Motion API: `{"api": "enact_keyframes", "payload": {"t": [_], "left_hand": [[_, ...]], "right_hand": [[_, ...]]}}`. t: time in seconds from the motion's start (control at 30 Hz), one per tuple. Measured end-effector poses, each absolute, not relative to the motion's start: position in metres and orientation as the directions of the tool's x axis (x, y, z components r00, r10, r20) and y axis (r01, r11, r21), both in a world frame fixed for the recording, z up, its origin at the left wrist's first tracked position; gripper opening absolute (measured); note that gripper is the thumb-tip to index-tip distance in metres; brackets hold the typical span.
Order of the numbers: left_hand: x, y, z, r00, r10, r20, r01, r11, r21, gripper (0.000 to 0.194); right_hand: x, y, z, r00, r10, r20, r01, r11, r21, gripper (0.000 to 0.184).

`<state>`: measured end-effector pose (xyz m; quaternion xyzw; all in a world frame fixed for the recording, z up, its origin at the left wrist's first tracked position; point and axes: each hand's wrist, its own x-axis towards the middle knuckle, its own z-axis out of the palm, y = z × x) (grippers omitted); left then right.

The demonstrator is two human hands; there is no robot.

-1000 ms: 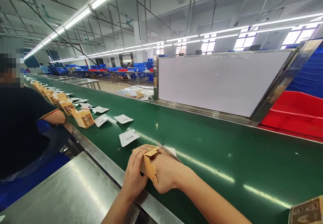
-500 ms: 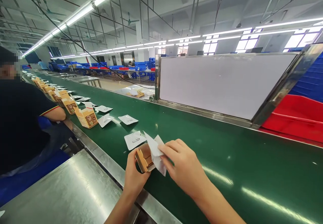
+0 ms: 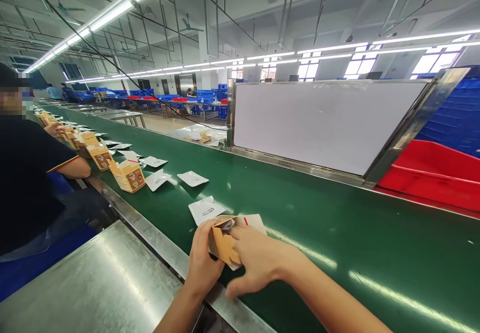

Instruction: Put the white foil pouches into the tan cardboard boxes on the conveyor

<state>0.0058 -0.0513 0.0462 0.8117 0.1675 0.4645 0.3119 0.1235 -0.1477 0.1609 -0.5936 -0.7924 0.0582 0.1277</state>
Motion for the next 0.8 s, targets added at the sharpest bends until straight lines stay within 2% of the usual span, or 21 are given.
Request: {"api": "enact_keyframes", "payload": {"t": [0.1,0.2,0.23,0.3,0.37,0.4,0.43,0.5,0.57,0.6,0.63,0.7,0.8], "left_hand": [[0.006,-0.056,0.049,0.586,0.560,0.586,-0.049,-0.698,0.715,0.068],[0.005,-0.053,0.052,0.534,0.685,0.496,-0.002,-0.585,0.811,0.069],[0.005,-0.051,0.053,0.501,0.729,0.466,0.018,-0.547,0.837,0.069],[0.005,-0.050,0.053,0.424,0.805,0.414,0.052,-0.478,0.877,0.068],[0.006,-0.053,0.050,0.381,0.842,0.381,0.065,-0.436,0.898,0.066],[0.008,-0.056,0.047,0.380,0.842,0.382,0.063,-0.436,0.898,0.063],[0.009,-0.059,0.043,0.385,0.831,0.401,0.055,-0.454,0.889,0.060],[0.013,-0.067,0.032,0.399,0.780,0.482,0.040,-0.540,0.841,0.060],[0.016,-0.074,0.021,0.381,0.723,0.576,0.066,-0.642,0.764,0.065],[0.016,-0.077,0.018,0.368,0.701,0.611,0.091,-0.681,0.726,0.069],[0.016,-0.080,0.016,0.372,0.681,0.631,0.111,-0.707,0.698,0.072],[0.013,-0.084,0.017,0.425,0.654,0.626,0.103,-0.722,0.684,0.083],[0.007,-0.086,0.028,0.573,0.621,0.535,0.026,-0.666,0.746,0.097]], "right_hand": [[0.122,-0.131,0.151,-0.369,0.929,0.021,0.893,0.360,-0.270,0.033],[0.113,-0.122,0.151,-0.229,0.971,-0.064,0.941,0.204,-0.270,0.039],[0.108,-0.124,0.153,-0.167,0.986,-0.027,0.951,0.154,-0.267,0.042],[0.097,-0.133,0.157,-0.047,0.989,0.143,0.952,0.087,-0.293,0.047],[0.090,-0.146,0.159,0.067,0.955,0.288,0.935,0.041,-0.353,0.040],[0.088,-0.151,0.158,0.115,0.948,0.298,0.927,0.006,-0.375,0.033],[0.088,-0.154,0.157,0.158,0.952,0.260,0.925,-0.051,-0.377,0.027],[0.092,-0.157,0.154,0.195,0.977,0.087,0.924,-0.153,-0.351,0.018],[0.097,-0.156,0.152,0.165,0.984,-0.059,0.924,-0.175,-0.339,0.012],[0.101,-0.156,0.150,0.140,0.987,-0.074,0.925,-0.157,-0.346,0.010],[0.105,-0.158,0.148,0.116,0.992,-0.049,0.926,-0.126,-0.356,0.009],[0.118,-0.169,0.140,0.125,0.987,0.105,0.937,-0.082,-0.340,0.013],[0.153,-0.203,0.124,0.315,0.842,0.437,0.935,-0.196,-0.297,0.016]]}}
